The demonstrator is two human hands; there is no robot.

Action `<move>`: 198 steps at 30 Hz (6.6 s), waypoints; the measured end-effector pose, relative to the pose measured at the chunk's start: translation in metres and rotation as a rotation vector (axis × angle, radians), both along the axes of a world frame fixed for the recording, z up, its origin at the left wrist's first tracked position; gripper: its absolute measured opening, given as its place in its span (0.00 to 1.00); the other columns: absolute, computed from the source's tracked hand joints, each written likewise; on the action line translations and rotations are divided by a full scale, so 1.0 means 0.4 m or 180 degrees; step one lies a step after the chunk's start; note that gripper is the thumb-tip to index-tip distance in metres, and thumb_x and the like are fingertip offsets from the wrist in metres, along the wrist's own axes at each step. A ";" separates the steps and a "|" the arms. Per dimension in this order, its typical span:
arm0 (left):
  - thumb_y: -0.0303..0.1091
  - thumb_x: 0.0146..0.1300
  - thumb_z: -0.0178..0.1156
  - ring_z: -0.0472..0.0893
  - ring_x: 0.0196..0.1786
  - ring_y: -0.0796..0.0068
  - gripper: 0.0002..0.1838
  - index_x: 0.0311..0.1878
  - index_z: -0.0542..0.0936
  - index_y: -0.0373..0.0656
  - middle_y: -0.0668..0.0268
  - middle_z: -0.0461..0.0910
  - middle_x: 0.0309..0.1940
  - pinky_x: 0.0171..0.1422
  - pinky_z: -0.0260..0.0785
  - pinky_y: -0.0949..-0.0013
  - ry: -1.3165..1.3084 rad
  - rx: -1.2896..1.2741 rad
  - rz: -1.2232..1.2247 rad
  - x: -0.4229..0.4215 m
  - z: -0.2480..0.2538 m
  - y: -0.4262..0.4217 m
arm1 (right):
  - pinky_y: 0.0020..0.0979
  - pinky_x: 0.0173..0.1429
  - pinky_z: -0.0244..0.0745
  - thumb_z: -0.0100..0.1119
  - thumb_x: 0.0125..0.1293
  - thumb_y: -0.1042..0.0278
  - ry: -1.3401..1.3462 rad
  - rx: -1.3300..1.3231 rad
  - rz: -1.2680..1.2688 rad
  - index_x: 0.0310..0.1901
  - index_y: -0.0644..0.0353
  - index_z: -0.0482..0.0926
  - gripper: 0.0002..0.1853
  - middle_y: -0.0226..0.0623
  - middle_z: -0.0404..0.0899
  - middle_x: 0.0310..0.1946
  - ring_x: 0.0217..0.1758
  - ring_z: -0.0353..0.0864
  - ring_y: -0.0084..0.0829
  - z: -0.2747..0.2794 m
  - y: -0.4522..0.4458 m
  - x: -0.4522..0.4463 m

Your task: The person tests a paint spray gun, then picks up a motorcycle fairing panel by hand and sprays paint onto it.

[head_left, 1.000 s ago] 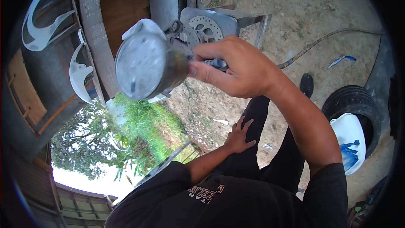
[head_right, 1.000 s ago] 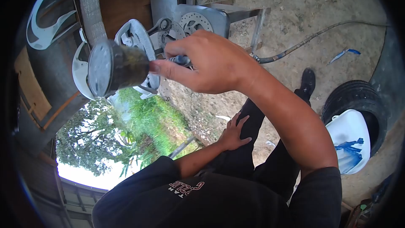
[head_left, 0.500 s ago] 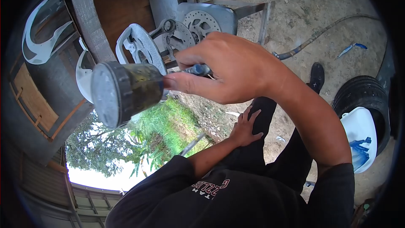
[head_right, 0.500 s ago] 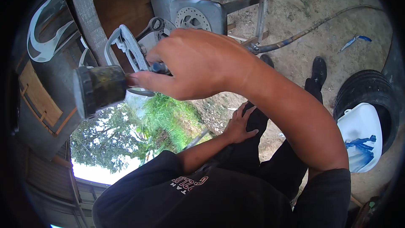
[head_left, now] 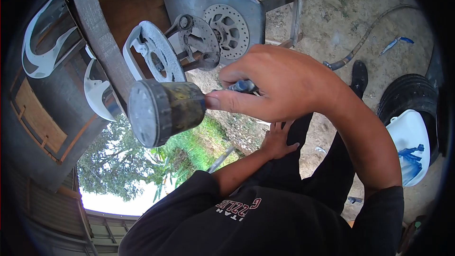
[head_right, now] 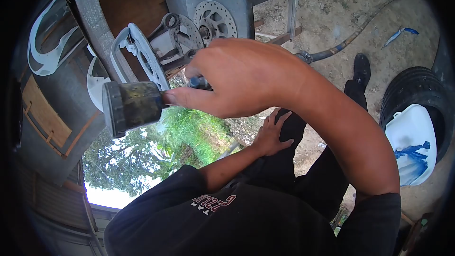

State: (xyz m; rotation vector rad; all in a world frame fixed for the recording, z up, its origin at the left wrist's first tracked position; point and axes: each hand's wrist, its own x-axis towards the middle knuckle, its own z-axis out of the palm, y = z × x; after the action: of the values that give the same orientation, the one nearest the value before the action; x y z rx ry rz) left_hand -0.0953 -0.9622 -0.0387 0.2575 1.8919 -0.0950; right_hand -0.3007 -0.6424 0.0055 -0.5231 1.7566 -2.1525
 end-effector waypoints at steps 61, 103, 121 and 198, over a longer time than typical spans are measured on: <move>0.62 0.79 0.72 0.75 0.87 0.41 0.49 0.91 0.69 0.44 0.39 0.71 0.88 0.88 0.74 0.47 0.0731 0.1776 0.1441 0.075 0.089 -0.387 | 0.42 0.40 0.87 0.80 0.73 0.37 0.0292 0.0684 -0.2282 0.51 0.61 0.86 0.29 0.40 0.87 0.42 0.39 0.93 0.43 0.321 -0.473 0.415; 0.60 0.85 0.67 0.80 0.85 0.45 0.43 0.89 0.73 0.37 0.37 0.79 0.82 0.87 0.74 0.51 0.0229 0.1704 0.2104 0.317 -0.184 -0.541 | 0.52 0.41 0.86 0.75 0.78 0.42 0.0079 0.2209 -0.1652 0.48 0.57 0.83 0.23 0.43 0.88 0.38 0.38 0.93 0.54 0.556 -0.440 0.286; 0.62 0.89 0.57 0.87 0.78 0.48 0.37 0.82 0.81 0.40 0.47 0.88 0.75 0.84 0.76 0.54 0.0271 0.0693 0.3307 0.455 -0.018 -0.648 | 0.51 0.41 0.76 0.68 0.85 0.61 -0.0193 0.3046 -0.1737 0.43 0.65 0.83 0.14 0.52 0.82 0.29 0.32 0.85 0.60 0.735 -0.328 0.230; 0.55 0.84 0.68 0.92 0.69 0.58 0.37 0.81 0.80 0.32 0.45 0.92 0.67 0.75 0.81 0.60 0.0973 0.1500 0.3967 0.464 0.056 -0.492 | 0.41 0.42 0.81 0.62 0.90 0.52 0.0098 0.3238 -0.1017 0.43 0.66 0.88 0.23 0.44 0.88 0.27 0.32 0.92 0.38 0.841 -0.046 0.248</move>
State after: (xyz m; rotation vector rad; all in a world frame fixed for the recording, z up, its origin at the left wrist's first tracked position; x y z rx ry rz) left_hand 0.0902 -1.1590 -0.0164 -0.6798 2.0385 1.2045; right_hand -0.2015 -0.6609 0.3419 0.0029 2.7289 -1.0974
